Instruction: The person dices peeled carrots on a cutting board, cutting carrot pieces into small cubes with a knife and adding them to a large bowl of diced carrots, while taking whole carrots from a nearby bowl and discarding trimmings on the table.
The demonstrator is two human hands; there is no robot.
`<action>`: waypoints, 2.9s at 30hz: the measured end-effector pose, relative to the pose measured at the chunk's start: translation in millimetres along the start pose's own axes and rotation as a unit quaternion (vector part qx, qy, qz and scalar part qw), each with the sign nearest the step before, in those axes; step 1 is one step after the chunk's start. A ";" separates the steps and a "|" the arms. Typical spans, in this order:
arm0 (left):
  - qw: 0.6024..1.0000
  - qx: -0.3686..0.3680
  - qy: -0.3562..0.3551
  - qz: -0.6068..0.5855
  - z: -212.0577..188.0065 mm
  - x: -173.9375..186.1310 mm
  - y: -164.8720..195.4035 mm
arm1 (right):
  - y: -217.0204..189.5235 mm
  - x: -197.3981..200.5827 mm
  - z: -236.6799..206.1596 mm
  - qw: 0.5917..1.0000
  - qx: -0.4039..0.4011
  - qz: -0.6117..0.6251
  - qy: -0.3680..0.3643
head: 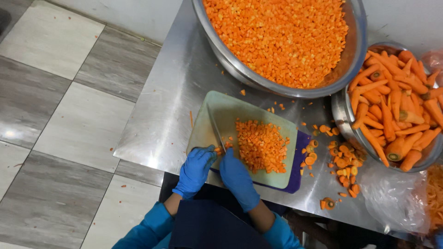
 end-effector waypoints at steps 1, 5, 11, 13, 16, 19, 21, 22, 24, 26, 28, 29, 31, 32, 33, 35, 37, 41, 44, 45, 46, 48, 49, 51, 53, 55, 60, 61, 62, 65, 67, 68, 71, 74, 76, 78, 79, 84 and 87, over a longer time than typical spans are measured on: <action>1.000 -0.013 0.006 0.006 -1.9 1.8 2.1 | -3.4 -0.6 0.0 1.000 0.026 -0.007 0.008; 0.999 -0.031 0.011 0.015 -2.0 4.1 6.6 | -0.7 -3.6 -2.3 0.999 -0.006 -0.042 -0.001; 0.999 0.022 0.022 -0.033 -3.3 5.0 -0.1 | -4.4 -7.0 -3.9 0.998 -0.024 -0.037 -0.040; 0.999 0.026 0.031 -0.030 -3.8 5.8 -1.0 | -6.9 -7.7 -5.4 0.998 -0.031 -0.030 -0.045; 0.997 0.041 0.034 -0.052 -4.5 6.9 -2.8 | -17.9 -3.8 -7.6 0.997 0.048 -0.059 0.017; 0.994 0.056 0.031 -0.088 -5.6 7.5 -3.6 | -15.8 -5.6 -9.5 0.997 0.060 -0.054 0.017; 0.990 0.078 0.043 -0.109 -7.3 9.4 -6.4 | -11.9 -9.0 -9.0 0.998 0.056 -0.033 -0.007; 0.987 0.094 0.037 -0.124 -8.4 9.4 -8.7 | -10.8 -11.5 -9.1 0.999 0.051 -0.016 -0.013; 0.987 0.104 0.038 -0.119 -9.1 11.0 -11.5 | -12.5 -15.1 -7.6 0.998 0.055 -0.026 -0.007; 0.992 0.094 0.030 -0.082 -10.5 12.5 -10.7 | -17.1 -18.1 -6.0 0.995 0.058 -0.073 0.016; 0.992 0.091 0.023 -0.089 -10.4 12.9 -9.6 | -19.6 -18.3 -3.6 0.996 0.061 -0.064 0.000; 0.992 0.087 0.030 -0.087 -9.6 14.8 -8.1 | -19.7 -18.8 -3.3 0.995 0.074 -0.062 -0.006; 0.992 0.089 0.031 -0.086 -6.9 16.5 -3.5 | -11.6 -13.0 -4.6 0.998 0.046 -0.012 -0.029; 0.992 0.090 0.030 -0.086 -4.3 17.5 -0.6 | -7.4 -9.4 -6.1 0.999 0.031 0.013 -0.040; 0.995 0.063 0.041 -0.059 -0.9 20.8 5.3 | -5.6 -1.7 -8.8 0.999 0.034 0.007 -0.010; 0.998 0.012 0.058 -0.009 2.9 25.9 19.8 | -2.8 10.1 -28.3 0.998 0.032 -0.004 0.050; 0.992 -0.094 -0.034 0.071 6.9 18.7 39.8 | -10.1 21.8 -50.8 0.987 0.105 -0.057 0.107; 0.972 -0.155 -0.141 0.110 23.4 0.3 56.9 | 3.3 47.4 -78.9 0.990 0.062 -0.051 0.120; 0.954 -0.155 -0.190 0.171 42.4 -9.9 55.0 | 44.3 64.6 -100.1 0.994 -0.100 -0.010 0.040; 0.956 -0.147 -0.181 0.178 49.3 -8.8 52.4 | 53.9 75.0 -108.4 0.994 -0.080 -0.015 0.066; 0.958 -0.137 -0.173 0.184 54.4 -6.9 49.5 | 64.8 83.4 -120.4 0.994 -0.062 -0.020 0.091; 0.961 -0.120 -0.145 0.202 58.5 -3.1 47.4 | 87.8 94.6 -138.0 0.991 -0.034 -0.015 0.127; 0.962 -0.112 -0.126 0.213 55.9 -0.3 47.7 | 99.9 97.9 -144.8 0.990 -0.026 -0.003 0.140; 0.973 -0.066 -0.076 0.206 45.3 6.6 48.3 | 124.6 95.4 -156.1 0.987 -0.047 0.061 0.138; 0.981 0.069 -0.019 0.180 26.9 15.7 41.7 | 149.4 88.0 -160.8 0.976 -0.095 0.163 0.111; 0.963 0.208 -0.011 0.173 9.2 20.5 31.7 | 163.9 84.7 -158.8 0.953 -0.089 0.245 0.155; 0.921 0.336 -0.123 0.157 16.9 15.6 13.5 | 197.3 76.4 -158.7 0.860 -0.166 0.439 0.201; 0.904 0.363 -0.161 0.156 24.1 16.9 8.8 | 199.2 76.0 -158.6 0.845 -0.174 0.462 0.205; 0.888 0.387 -0.194 0.156 30.3 19.3 6.2 | 200.8 79.1 -155.8 0.830 -0.178 0.486 0.210; 0.886 0.402 -0.227 -0.053 39.1 17.1 13.2 | 200.5 89.4 -149.8 0.827 -0.172 0.490 0.215; 0.833 0.393 -0.209 -0.330 34.3 9.1 24.4 | 197.9 96.9 -148.8 0.838 -0.160 0.478 0.208; 0.779 0.377 -0.198 -0.460 30.2 6.3 33.3 | 196.6 99.4 -149.4 0.843 -0.159 0.473 0.203; 0.735 0.396 -0.209 -0.509 7.4 7.7 46.9 | 196.1 103.7 -151.7 0.842 -0.180 0.468 0.198; 0.762 0.384 -0.165 -0.494 -8.8 16.2 49.2 | 197.1 107.2 -153.0 0.868 -0.180 0.425 0.182; 0.756 0.352 -0.144 -0.533 -17.5 27.1 42.8 | 198.8 113.6 -155.4 0.900 -0.150 0.360 0.196; 0.758 0.319 -0.124 -0.555 -31.3 39.5 29.8 | 203.2 118.8 -158.9 0.912 -0.142 0.333 0.196; 0.764 0.303 -0.115 -0.558 -40.0 49.2 19.8 | 208.0 119.2 -162.8 0.909 -0.150 0.340 0.189; 0.754 0.286 -0.041 -0.590 -79.3 99.6 -35.4 | 207.4 138.4 -170.5 0.917 -0.123 0.354 0.136; 0.757 0.288 0.015 -0.586 -91.0 135.7 -54.8 | 178.0 163.0 -171.5 0.923 -0.101 0.348 0.131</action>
Point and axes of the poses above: each hand's wrist, its own z-axis towards the middle knuckle, its own x-axis out of the back of the hand, y = z × x, the point moved 5 cm from there along z, towards the middle knuckle, and after that the axes turned 8 degrees about -y, right-handed, at the moved point
